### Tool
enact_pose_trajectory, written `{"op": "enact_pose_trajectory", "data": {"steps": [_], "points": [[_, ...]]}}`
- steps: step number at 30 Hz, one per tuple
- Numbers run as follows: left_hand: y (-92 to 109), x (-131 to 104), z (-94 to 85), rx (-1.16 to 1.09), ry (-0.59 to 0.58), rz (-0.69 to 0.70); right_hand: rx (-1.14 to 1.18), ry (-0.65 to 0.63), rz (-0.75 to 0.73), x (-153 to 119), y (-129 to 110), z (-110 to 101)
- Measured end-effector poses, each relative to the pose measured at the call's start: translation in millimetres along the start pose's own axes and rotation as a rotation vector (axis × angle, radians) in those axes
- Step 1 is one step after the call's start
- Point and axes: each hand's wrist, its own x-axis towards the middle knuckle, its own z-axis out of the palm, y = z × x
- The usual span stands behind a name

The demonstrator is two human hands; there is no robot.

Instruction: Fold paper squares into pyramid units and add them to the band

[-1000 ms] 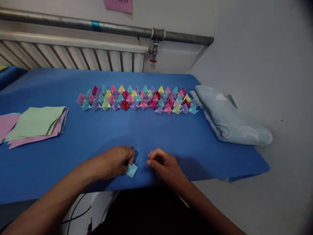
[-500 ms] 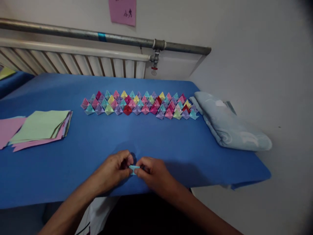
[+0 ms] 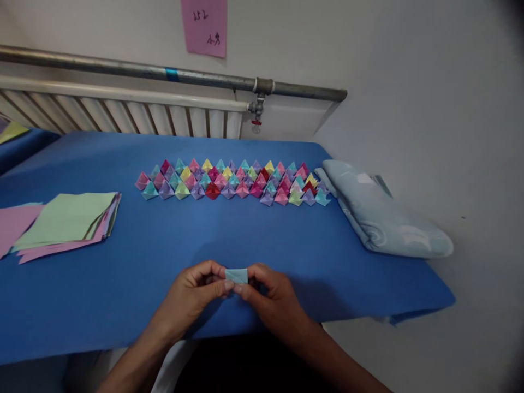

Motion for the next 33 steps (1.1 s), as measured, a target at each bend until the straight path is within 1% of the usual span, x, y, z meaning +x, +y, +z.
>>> {"op": "enact_pose_trajectory", "data": {"steps": [3, 5, 7, 9, 11, 14, 16, 19, 21, 24, 26, 29, 33], "points": [[-1.0, -0.2, -0.6, 0.044, -0.023, 0.002, -0.057, -0.015, -0.021, 1.3, -0.8, -1.3], [-0.3, -0.4, -2.9, 0.125, -0.032, 0.050, -0.142, 0.007, -0.067, 2.4, 0.9, -1.4], [1.4, -0.9, -5.5, 0.276, -0.003, 0.182, -0.267, 0.034, -0.145, 3.7, 4.5, -1.3], [3.0, -1.4, -7.6, 0.474, 0.037, 0.361, -0.379, 0.038, -0.255, 4.9, 8.4, -1.8], [2.3, -1.4, -8.3, 0.660, 0.071, 0.535, -0.442, 0.041, -0.374, 5.8, 11.5, -3.2], [-5.4, 0.8, -6.1, 0.864, 0.128, 0.778, -0.498, 0.090, -0.487, 5.8, 15.2, -5.4], [-13.9, 3.0, -3.5, 0.962, 0.170, 0.888, -0.567, 0.124, -0.511, 4.6, 18.6, -5.5], [-26.3, 3.7, -1.1, 1.070, 0.193, 0.928, -0.696, 0.111, -0.513, 1.0, 25.2, -3.5], [-31.6, 0.8, -1.3, 1.115, 0.163, 0.908, -0.742, 0.058, -0.513, -2.2, 28.5, -2.6], [-34.4, -6.9, -3.1, 1.133, 0.096, 0.859, -0.729, -0.052, -0.520, -7.4, 29.8, -4.0], [-34.8, -11.7, -3.8, 1.127, 0.091, 0.864, -0.707, -0.094, -0.511, -10.7, 29.0, -5.9], [-36.1, -15.1, -3.7, 1.141, 0.112, 0.901, -0.688, -0.079, -0.480, -15.1, 27.6, -7.5], [-38.0, -14.1, -3.9, 1.171, 0.102, 0.895, -0.683, -0.031, -0.474, -18.6, 27.2, -6.1]]}}
